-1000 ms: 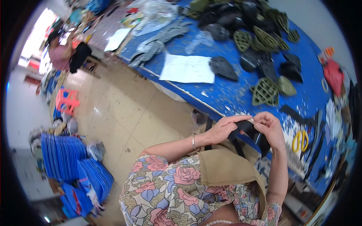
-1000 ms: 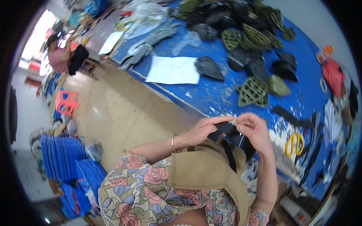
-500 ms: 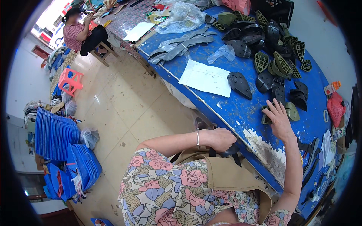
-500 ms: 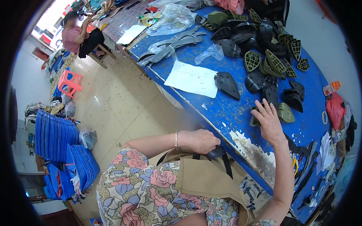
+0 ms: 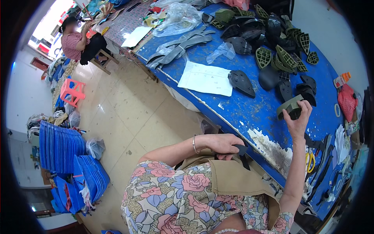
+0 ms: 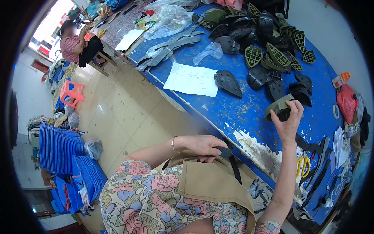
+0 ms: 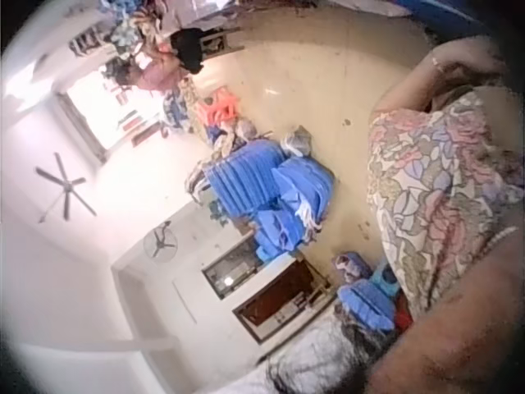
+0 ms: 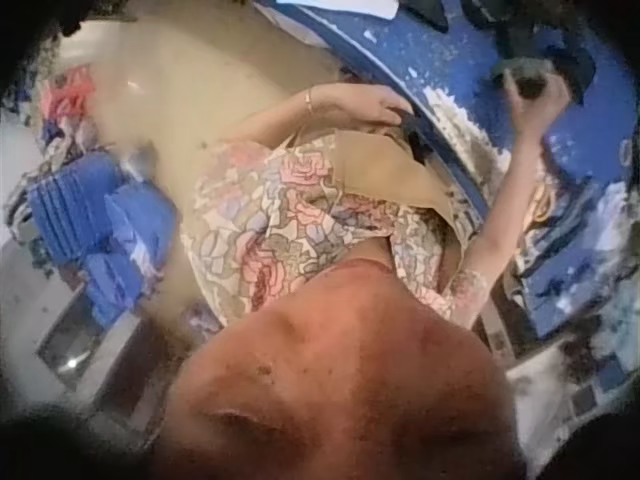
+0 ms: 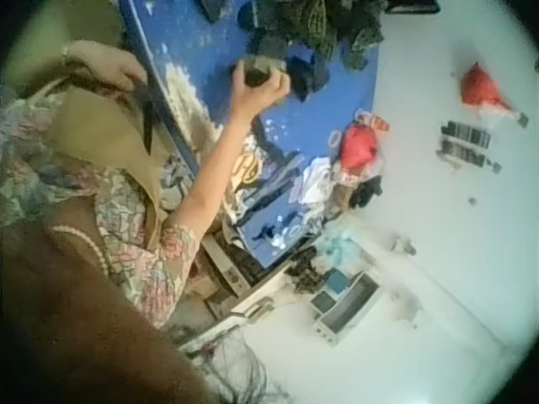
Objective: The person reads a paper sheet, wraps a black strip around a plastic mold by hand, and sorts through curved strips.
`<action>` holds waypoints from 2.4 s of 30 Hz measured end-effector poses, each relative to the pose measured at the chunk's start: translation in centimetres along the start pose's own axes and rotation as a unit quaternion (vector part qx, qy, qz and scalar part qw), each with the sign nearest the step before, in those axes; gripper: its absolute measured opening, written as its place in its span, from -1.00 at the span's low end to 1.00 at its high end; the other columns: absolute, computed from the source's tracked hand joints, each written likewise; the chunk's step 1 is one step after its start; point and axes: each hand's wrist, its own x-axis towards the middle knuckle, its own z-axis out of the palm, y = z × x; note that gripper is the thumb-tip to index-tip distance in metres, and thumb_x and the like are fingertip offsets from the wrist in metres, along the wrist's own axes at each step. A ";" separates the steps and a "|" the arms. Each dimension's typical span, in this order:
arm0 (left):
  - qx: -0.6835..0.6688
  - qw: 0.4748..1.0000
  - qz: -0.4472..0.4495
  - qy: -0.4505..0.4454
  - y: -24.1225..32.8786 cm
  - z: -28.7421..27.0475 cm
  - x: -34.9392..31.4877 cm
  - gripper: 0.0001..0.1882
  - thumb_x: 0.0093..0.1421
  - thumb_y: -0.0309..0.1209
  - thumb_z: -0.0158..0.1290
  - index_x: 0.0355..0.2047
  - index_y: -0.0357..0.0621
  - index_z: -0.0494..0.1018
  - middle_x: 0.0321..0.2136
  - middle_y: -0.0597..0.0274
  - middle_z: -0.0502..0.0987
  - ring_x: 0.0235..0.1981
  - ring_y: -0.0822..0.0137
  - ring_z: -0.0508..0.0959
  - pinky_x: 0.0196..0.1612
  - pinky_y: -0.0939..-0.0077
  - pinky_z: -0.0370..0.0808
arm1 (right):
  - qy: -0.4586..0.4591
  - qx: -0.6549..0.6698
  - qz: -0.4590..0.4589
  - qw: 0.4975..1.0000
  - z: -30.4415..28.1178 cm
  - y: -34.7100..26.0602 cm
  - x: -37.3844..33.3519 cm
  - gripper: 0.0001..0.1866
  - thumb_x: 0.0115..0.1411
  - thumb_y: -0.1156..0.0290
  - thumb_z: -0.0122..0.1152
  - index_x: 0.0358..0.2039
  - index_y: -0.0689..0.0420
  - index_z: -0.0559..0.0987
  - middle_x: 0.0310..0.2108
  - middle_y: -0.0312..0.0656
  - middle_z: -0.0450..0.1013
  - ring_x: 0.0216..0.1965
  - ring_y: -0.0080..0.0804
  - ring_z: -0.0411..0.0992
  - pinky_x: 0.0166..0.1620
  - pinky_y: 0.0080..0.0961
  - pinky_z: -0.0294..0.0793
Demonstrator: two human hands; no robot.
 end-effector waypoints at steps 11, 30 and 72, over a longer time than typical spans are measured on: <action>-0.076 0.996 -0.033 0.019 -0.2 0.6 0.7 -0.58 0.28 -0.44 -0.15 0.16 -0.16 0.23 -0.56 0.28 0.53 -0.62 0.57 0.46 -0.56 0.71 0.41 | -0.029 0.012 0.196 0.980 0.8 -0.5 0.6 -0.42 -0.15 0.22 0.41 -0.14 0.23 0.43 -0.25 -0.04 0.46 -0.17 -0.10 0.40 -0.02 -0.28 0.27; -0.033 0.996 0.076 -0.039 12.3 2.5 8.7 -0.61 0.24 -0.44 -0.13 0.08 -0.22 0.27 -0.56 0.24 0.54 -0.67 0.54 0.44 -0.61 0.68 0.36 | 0.182 0.483 0.370 0.772 -18.9 -4.4 -9.7 -0.45 0.23 0.28 0.10 0.17 0.23 0.22 -0.10 -0.08 0.39 -0.28 -0.40 0.46 -0.25 -0.57 0.53; 0.010 0.996 0.042 0.075 3.2 0.2 7.8 -0.73 0.16 -0.47 -0.15 -0.21 -0.23 0.50 -0.58 0.38 0.48 -0.62 0.61 0.42 -0.55 0.71 0.38 | -0.257 0.570 0.473 0.620 -3.8 -9.5 -8.5 -0.25 0.03 0.49 0.23 0.25 0.06 0.17 -0.01 -0.14 0.39 -0.03 -0.41 0.37 0.05 -0.48 0.37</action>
